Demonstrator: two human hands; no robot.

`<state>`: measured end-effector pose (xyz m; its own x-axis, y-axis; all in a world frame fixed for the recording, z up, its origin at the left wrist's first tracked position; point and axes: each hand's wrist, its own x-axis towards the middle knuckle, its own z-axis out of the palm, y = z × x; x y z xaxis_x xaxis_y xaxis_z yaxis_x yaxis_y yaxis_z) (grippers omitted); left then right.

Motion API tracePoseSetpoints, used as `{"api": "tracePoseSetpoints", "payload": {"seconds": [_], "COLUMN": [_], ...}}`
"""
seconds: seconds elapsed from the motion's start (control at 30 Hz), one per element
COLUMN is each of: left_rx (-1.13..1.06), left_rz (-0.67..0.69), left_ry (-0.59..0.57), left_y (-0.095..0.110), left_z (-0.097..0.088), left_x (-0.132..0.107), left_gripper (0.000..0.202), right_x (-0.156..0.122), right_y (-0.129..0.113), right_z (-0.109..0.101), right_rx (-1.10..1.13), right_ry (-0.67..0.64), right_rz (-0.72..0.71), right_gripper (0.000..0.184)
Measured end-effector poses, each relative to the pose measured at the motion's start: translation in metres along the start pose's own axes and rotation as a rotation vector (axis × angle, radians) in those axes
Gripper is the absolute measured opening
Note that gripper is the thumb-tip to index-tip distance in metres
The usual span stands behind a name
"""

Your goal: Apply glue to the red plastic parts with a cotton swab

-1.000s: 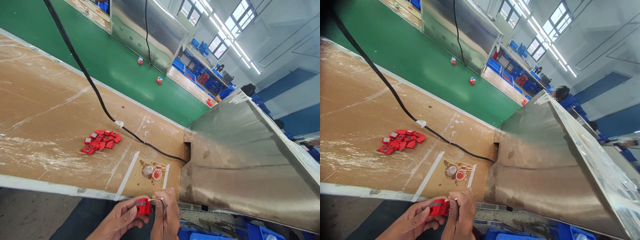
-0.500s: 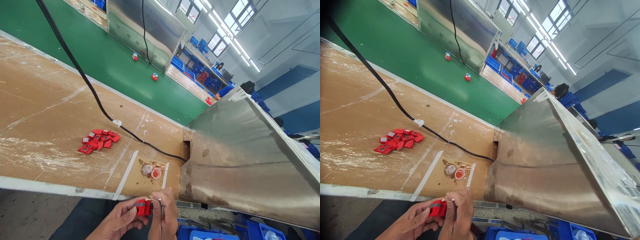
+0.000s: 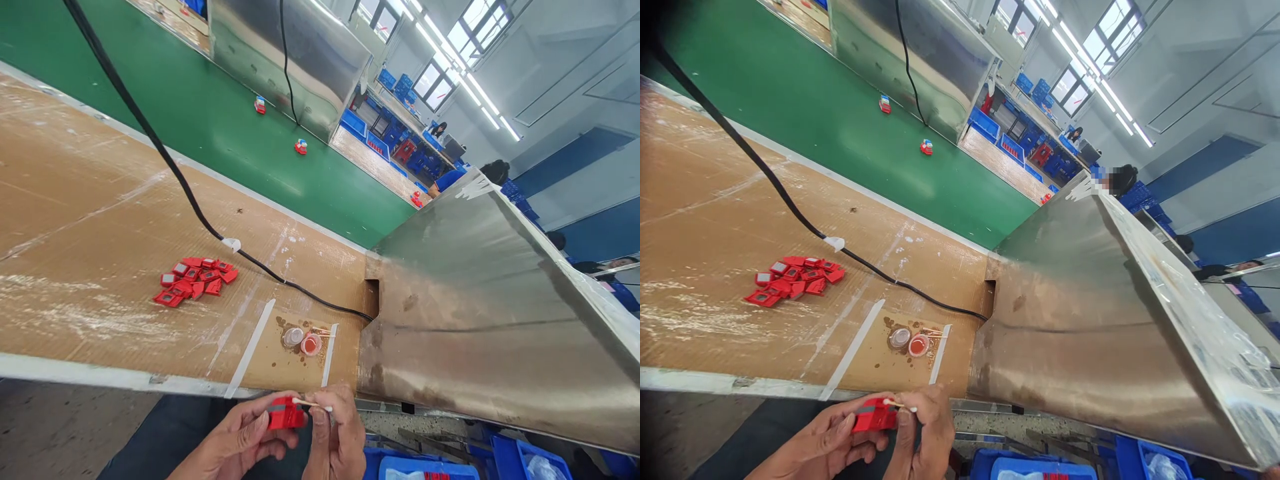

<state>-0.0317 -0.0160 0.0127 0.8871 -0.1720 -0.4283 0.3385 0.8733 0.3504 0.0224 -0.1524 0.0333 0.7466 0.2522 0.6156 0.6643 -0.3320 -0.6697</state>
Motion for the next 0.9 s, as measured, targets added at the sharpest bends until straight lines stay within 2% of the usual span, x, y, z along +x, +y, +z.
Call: {"api": "tracePoseSetpoints", "payload": {"seconds": [0.13,0.33,0.57,0.7,0.9], "left_rx": [-0.041,-0.056,-0.078,-0.093,-0.064], "left_rz": [-0.016,-0.051,-0.052,-0.056,-0.073], "left_ry": [-0.022,-0.019,-0.054,-0.102,0.002], "left_y": [0.003,0.007,0.000,0.001,0.007], "left_z": [0.003,0.008,-0.001,-0.001,0.011], "left_x": [-0.003,-0.006,-0.004,-0.003,-0.007], "left_gripper": [0.062,0.061,0.054,0.047,0.056], "right_x": [0.001,-0.002,-0.008,-0.009,-0.013], "right_y": [-0.012,-0.007,-0.005,-0.007,-0.009], "right_z": [0.004,0.009,0.010,0.012,0.014], "right_rx": [-0.011,-0.042,-0.094,-0.082,-0.067], "right_ry": [0.020,0.076,0.065,0.104,0.096], "right_rz": [-0.066,-0.149,-0.183,-0.161,-0.130], "right_gripper": [0.019,0.019,0.020,0.019,0.019]}}
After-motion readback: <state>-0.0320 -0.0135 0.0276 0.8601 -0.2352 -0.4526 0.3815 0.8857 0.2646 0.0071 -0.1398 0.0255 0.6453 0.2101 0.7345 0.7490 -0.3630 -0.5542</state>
